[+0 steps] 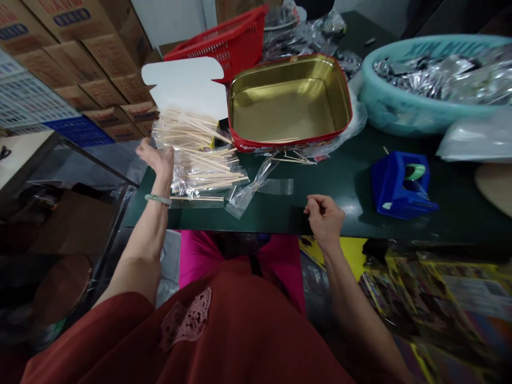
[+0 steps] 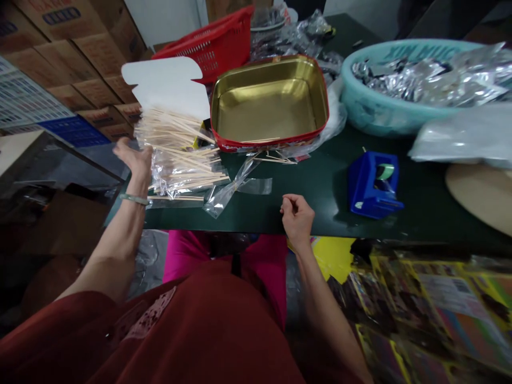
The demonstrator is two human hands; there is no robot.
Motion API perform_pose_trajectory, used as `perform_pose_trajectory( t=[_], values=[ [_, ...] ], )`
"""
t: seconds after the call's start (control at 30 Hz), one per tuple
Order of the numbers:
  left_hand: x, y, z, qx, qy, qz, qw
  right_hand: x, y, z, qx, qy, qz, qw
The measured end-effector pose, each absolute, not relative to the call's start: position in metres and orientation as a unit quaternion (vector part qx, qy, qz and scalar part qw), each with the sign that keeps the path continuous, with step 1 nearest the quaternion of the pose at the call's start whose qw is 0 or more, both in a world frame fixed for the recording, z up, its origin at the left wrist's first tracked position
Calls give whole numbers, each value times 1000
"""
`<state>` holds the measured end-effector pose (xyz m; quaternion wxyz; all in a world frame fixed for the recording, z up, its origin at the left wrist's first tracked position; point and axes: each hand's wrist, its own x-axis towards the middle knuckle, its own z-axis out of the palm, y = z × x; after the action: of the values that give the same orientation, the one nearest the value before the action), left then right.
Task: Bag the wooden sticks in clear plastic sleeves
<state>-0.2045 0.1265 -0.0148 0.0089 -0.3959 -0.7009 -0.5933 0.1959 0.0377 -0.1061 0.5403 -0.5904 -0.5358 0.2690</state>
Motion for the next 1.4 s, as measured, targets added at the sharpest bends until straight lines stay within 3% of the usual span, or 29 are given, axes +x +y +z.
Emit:
perform_pose_trajectory(
  t=[0.07, 0.1, 0.23, 0.3, 0.4, 0.7, 0.9, 1.0, 1.2, 1.4],
  values=[
    [-187, 127, -11, -446, -684, -566, 112, 195, 38, -106, -592, -545, 249, 539],
    [-172, 128, -10, -484, -672, -550, 106, 194, 38, -106, -592, -548, 243, 538],
    [-83, 123, -20, -728, -611, -300, -74, 195, 36, -110, -595, -547, 239, 538],
    [-41, 116, -28, -786, -598, -136, -77, 195, 35, -112, -599, -541, 241, 539],
    [-7, 107, -36, -780, -622, 0, -67, 195, 34, -112, -603, -540, 240, 536],
    [-24, 94, -39, -877, -461, -32, -129, 194, 32, -106, -597, -544, 269, 525],
    [-16, 141, -15, -847, -443, -272, -112, 192, 30, -104, -610, -541, 258, 519],
    [-11, 202, 2, -830, -512, -203, -95, 193, 29, -104, -617, -546, 246, 510],
    [2, 268, 8, -805, -574, 55, -140, 194, 27, -103, -622, -545, 253, 502],
    [-2, 265, 3, -820, -543, 58, -170, 194, 26, -102, -612, -541, 262, 514]
  ],
)
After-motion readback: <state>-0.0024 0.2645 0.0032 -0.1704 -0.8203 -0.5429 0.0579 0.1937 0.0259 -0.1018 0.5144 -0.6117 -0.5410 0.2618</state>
